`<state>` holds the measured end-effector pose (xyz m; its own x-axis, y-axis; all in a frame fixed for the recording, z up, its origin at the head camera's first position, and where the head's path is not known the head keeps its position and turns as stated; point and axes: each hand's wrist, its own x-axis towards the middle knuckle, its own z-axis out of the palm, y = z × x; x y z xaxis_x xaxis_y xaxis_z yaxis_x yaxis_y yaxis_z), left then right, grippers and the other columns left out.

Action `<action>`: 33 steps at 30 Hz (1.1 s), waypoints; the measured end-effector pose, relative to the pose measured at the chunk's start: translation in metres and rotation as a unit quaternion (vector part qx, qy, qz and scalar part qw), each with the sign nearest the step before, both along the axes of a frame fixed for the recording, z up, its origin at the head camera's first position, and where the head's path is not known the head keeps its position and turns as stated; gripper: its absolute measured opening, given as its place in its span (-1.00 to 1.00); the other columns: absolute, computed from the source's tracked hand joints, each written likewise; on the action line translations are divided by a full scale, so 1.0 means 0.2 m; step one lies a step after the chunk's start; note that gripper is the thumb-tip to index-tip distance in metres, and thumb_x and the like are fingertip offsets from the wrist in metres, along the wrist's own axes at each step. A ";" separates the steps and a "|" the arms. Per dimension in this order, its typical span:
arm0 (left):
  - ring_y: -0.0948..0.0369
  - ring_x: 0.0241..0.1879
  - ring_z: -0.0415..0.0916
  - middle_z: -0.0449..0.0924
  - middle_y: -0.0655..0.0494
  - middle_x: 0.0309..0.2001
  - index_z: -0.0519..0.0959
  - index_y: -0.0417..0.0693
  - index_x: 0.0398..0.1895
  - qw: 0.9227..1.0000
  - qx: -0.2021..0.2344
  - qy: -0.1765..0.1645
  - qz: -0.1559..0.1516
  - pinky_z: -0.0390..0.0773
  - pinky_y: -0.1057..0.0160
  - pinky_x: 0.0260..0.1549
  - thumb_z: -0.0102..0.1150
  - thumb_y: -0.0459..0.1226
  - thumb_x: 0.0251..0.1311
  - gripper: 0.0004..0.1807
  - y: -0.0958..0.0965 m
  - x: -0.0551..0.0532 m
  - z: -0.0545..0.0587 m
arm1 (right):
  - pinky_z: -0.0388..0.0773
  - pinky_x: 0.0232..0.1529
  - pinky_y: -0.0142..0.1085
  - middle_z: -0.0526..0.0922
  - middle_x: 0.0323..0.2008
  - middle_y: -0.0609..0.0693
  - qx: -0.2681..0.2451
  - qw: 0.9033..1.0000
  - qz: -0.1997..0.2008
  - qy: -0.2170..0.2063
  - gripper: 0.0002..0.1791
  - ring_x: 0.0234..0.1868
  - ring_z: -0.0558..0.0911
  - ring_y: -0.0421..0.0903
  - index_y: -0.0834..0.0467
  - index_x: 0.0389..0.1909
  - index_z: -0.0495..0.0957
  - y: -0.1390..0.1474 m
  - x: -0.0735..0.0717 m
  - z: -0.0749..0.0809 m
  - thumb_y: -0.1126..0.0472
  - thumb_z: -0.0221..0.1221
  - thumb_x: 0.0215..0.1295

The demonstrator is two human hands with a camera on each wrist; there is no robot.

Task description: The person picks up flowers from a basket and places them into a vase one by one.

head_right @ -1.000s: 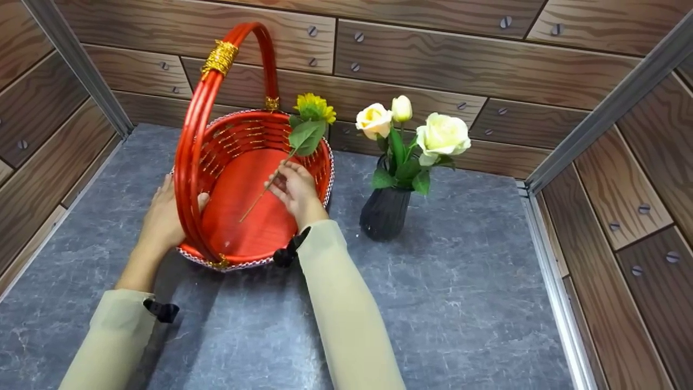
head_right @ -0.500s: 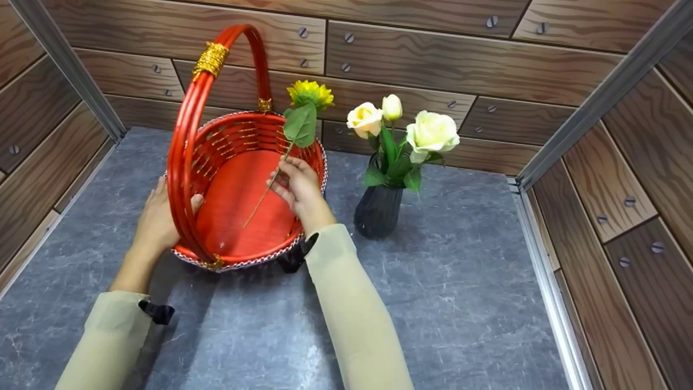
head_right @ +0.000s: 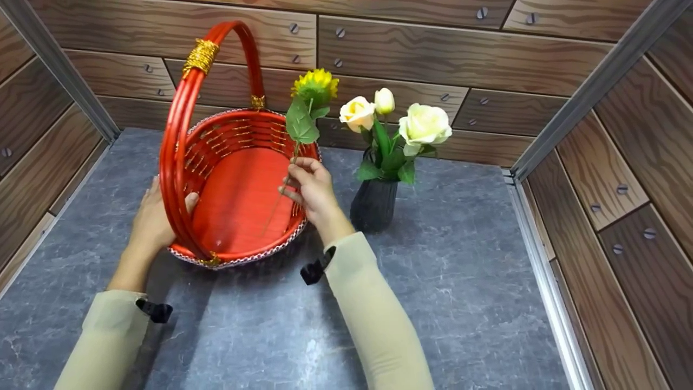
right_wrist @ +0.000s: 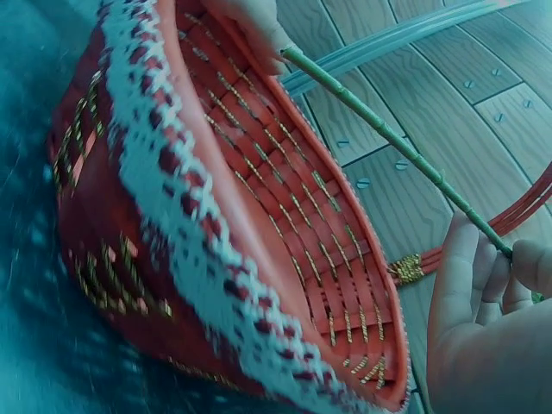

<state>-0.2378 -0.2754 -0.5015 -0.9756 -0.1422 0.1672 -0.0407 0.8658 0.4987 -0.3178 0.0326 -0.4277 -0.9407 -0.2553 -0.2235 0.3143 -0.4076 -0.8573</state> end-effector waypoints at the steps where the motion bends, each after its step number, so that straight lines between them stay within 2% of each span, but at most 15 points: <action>1: -0.15 0.58 -0.33 -0.19 -0.29 0.57 -0.02 -0.40 0.53 1.000 0.000 0.001 0.001 -0.25 -0.13 0.52 -0.23 0.18 0.47 -0.09 0.00 0.00 0.00 | 0.71 -0.21 -0.21 0.55 -0.29 -0.01 0.005 1.000 0.000 0.006 -0.90 -0.38 0.61 -0.14 0.12 -0.12 0.46 0.02 0.01 0.00 0.34 0.12 0.44; 6: -0.14 0.58 -0.31 -0.17 -0.29 0.57 -0.01 -0.39 0.53 1.000 -0.002 0.003 0.002 -0.23 -0.13 0.52 -0.30 0.26 0.44 -0.04 0.00 0.00 -0.01 | 0.71 -0.12 -0.16 0.59 -0.29 -0.01 0.026 0.999 -0.007 0.024 -0.91 -0.33 0.62 -0.15 0.14 -0.12 0.49 0.09 0.05 0.03 0.35 0.13 0.42; 12: -0.15 0.58 -0.31 -0.17 -0.30 0.57 0.00 -0.40 0.53 1.000 -0.007 0.009 0.002 -0.20 -0.15 0.52 -0.31 0.27 0.45 -0.03 -0.01 0.01 -0.01 | 0.72 -0.15 -0.18 0.59 -0.26 0.00 0.043 0.998 -0.007 0.049 -0.89 -0.30 0.62 -0.14 0.17 -0.10 0.49 0.15 0.09 0.08 0.35 0.15 0.41; 19: -0.15 0.58 -0.32 -0.19 -0.29 0.57 -0.02 -0.40 0.53 1.000 -0.003 0.008 0.000 -0.23 -0.15 0.52 -0.34 0.30 0.43 0.00 0.00 0.00 0.00 | 0.72 -0.13 -0.11 0.59 -0.25 0.05 0.076 0.993 -0.010 0.091 -0.87 -0.28 0.64 -0.09 0.18 -0.09 0.50 0.20 0.14 0.14 0.33 0.17 0.40; 24: -0.15 0.58 -0.34 -0.21 -0.28 0.57 -0.03 -0.39 0.53 1.000 -0.001 0.005 0.000 -0.24 -0.14 0.52 -0.36 0.31 0.42 0.01 0.00 0.00 0.00 | 0.73 -0.17 -0.14 0.59 -0.23 0.04 0.078 0.991 -0.012 0.111 -0.88 -0.26 0.65 -0.07 0.21 -0.10 0.49 0.24 0.19 0.16 0.36 0.15 0.39; 30: -0.15 0.58 -0.32 -0.19 -0.29 0.57 -0.02 -0.39 0.53 1.000 0.002 0.008 0.000 -0.25 -0.15 0.52 -0.34 0.31 0.42 0.00 0.00 0.00 0.00 | 0.71 -0.08 -0.02 0.58 -0.21 0.05 0.081 0.989 -0.020 0.121 -0.87 -0.27 0.65 -0.08 0.21 -0.10 0.48 0.30 0.23 0.18 0.38 0.15 0.39; 33: -0.16 0.58 -0.29 -0.16 -0.30 0.57 0.00 -0.40 0.52 1.000 0.002 0.011 0.002 -0.22 -0.16 0.52 -0.32 0.30 0.43 -0.01 0.00 0.00 0.00 | 0.72 -0.12 -0.06 0.59 -0.22 0.03 0.083 0.988 -0.029 0.126 -0.87 -0.27 0.65 -0.07 0.20 -0.11 0.49 0.33 0.25 0.19 0.38 0.15 0.38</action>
<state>-0.2371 -0.2751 -0.5011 -0.9714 -0.1461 0.1873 -0.0331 0.8641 0.5022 -0.2687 0.0987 -0.3889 -0.9838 -0.1786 -0.0139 0.0618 -0.2655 -0.9621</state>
